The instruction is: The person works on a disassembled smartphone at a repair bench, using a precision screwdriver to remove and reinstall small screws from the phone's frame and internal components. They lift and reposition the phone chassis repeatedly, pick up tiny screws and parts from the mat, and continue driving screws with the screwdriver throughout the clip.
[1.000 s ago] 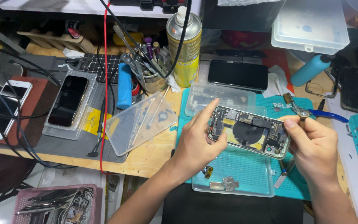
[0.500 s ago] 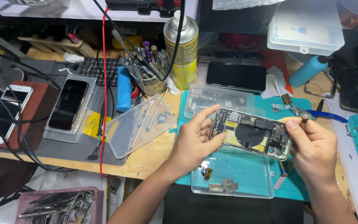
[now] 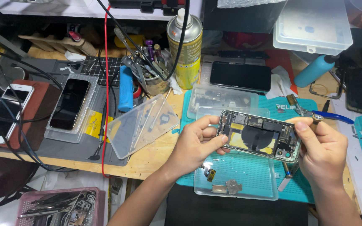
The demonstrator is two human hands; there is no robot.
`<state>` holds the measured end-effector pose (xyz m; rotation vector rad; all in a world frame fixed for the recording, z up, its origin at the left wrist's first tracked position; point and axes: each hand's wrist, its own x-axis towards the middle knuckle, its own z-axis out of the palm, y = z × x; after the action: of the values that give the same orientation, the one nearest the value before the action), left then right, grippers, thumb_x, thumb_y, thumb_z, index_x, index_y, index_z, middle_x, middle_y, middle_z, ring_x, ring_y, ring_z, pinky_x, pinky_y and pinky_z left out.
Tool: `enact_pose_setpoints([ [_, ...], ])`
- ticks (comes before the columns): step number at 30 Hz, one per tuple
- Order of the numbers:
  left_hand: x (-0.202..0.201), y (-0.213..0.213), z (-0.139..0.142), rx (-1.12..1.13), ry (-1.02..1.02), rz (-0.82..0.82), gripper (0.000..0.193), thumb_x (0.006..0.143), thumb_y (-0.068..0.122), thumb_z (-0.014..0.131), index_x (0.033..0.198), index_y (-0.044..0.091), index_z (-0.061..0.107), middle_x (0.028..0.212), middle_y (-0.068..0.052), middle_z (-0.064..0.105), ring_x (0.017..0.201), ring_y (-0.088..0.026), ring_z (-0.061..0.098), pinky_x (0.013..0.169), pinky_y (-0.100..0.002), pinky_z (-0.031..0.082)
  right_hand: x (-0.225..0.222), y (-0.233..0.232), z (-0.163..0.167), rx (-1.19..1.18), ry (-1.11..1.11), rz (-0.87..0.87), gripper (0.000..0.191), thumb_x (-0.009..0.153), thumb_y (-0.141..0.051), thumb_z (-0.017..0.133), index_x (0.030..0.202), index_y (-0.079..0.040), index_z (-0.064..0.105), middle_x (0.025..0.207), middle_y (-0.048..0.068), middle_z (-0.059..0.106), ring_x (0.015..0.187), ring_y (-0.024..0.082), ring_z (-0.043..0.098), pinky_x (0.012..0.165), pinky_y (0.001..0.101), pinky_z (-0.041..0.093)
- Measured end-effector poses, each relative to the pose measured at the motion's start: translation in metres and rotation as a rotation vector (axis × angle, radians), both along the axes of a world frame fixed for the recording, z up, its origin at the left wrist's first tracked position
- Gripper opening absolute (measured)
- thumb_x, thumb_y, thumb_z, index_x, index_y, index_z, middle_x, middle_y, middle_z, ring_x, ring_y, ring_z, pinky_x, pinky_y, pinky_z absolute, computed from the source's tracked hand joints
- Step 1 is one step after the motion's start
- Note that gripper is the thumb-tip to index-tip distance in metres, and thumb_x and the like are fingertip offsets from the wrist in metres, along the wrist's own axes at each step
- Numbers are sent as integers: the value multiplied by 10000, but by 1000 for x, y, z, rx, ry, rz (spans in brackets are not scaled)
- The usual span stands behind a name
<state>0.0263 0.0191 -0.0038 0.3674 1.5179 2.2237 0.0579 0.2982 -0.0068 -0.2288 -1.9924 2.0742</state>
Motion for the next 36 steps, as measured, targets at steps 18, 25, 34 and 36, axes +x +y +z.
enact_pose_setpoints([
  [18, 10, 8, 8, -66, 29, 86, 358, 1000, 65, 661, 1325, -57, 573, 972, -91, 747, 794, -90, 692, 724, -237, 588, 5, -7, 4, 71, 67, 4, 205, 1101, -103, 608, 1134, 76, 702, 859, 24, 675, 636, 3, 508, 553, 144, 359],
  [25, 10, 5, 5, 43, -27, 9, 409, 987, 55, 662, 1364, -54, 545, 1024, -123, 735, 849, -139, 713, 762, -264, 590, 4, -7, 4, 3, 84, -7, 194, 1114, -76, 602, 1118, 98, 689, 880, 55, 684, 705, 26, 561, 623, 153, 425],
  [34, 7, 3, -5, 99, -39, -42, 297, 1029, 43, 604, 1280, -113, 580, 1055, -157, 725, 900, -173, 728, 817, -277, 591, 4, -1, -3, -85, 113, 29, 203, 1153, -50, 595, 1161, 132, 684, 959, 120, 707, 797, 87, 637, 704, 187, 509],
  [36, 6, 3, -7, 90, -34, -40, 277, 1025, 31, 612, 1259, -117, 585, 1046, -162, 722, 889, -177, 724, 813, -282, 590, 5, -1, -2, -96, 117, 49, 197, 1124, -56, 579, 1172, 112, 671, 1016, 114, 716, 846, 99, 681, 763, 204, 562],
])
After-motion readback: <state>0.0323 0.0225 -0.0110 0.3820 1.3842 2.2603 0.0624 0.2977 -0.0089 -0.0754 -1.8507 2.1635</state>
